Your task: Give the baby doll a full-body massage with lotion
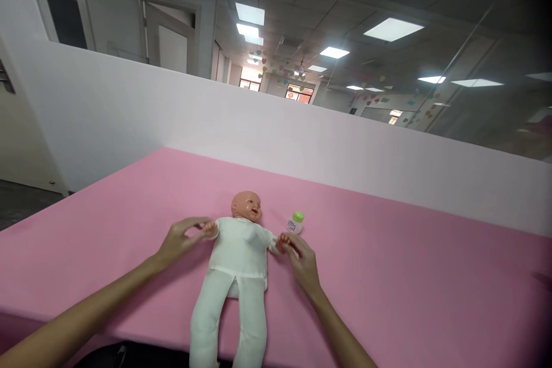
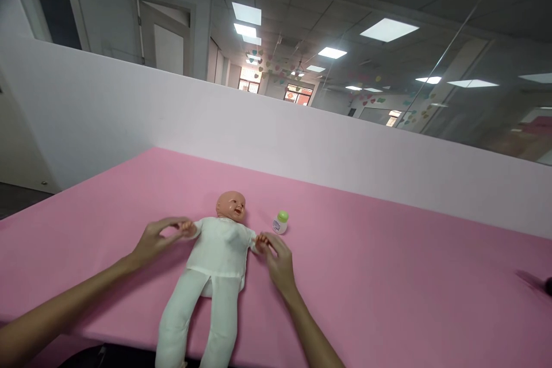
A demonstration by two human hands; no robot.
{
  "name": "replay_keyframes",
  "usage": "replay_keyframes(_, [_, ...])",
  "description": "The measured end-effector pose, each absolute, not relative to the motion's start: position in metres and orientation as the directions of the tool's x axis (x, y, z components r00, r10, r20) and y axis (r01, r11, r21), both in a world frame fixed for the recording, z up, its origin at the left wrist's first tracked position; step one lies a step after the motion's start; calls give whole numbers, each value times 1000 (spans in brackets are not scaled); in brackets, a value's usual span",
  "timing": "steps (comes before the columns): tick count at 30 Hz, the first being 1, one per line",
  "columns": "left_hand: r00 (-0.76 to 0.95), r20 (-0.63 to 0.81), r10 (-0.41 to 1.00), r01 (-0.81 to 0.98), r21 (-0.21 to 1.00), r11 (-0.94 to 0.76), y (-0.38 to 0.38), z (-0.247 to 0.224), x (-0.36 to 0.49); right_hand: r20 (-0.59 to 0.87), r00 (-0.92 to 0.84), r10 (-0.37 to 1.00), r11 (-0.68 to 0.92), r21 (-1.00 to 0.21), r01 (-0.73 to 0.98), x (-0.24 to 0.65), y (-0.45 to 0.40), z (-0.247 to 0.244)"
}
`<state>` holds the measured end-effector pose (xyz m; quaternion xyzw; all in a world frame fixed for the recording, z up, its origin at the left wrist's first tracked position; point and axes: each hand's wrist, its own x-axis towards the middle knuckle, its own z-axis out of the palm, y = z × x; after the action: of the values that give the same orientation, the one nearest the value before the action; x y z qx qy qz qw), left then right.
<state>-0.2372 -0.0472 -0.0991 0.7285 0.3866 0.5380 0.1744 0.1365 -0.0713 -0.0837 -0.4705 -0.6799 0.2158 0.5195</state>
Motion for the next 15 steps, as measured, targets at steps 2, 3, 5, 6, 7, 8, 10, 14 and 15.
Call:
replay_keyframes(2, [-118,533,838,261,831,-492,-20,-85,-222,462,150,874,403,-862,307,123,-39,-69])
replay_keyframes(3, [-178,478,860,190,874,-447,-4,-79,-214,436,189,880,378,-883,279,116,-22,-63])
replay_keyframes(5, [-216,386,897,84,922,-377,28,-73,-199,399,233,887,329,-899,288,102,10,-55])
replay_keyframes(6, [-221,323,920,33,946,-324,43,-72,-192,369,238,898,291,-906,306,96,23,-54])
replay_keyframes(7, [-223,257,940,1,965,-264,56,-74,-186,337,240,910,252,-912,324,92,35,-56])
replay_keyframes(8, [-227,201,953,-20,977,-211,67,-78,-182,306,241,921,216,-916,338,89,45,-60])
replay_keyframes(10, [-237,96,967,-42,993,-109,84,-88,-178,247,242,938,151,-923,354,86,59,-72])
replay_keyframes(14, [-222,-84,971,-61,996,72,98,-109,-183,152,259,954,50,-931,360,89,73,-99])
replay_keyframes(15, [-218,-114,969,-56,993,104,99,-112,-185,133,262,956,31,-933,358,90,75,-104])
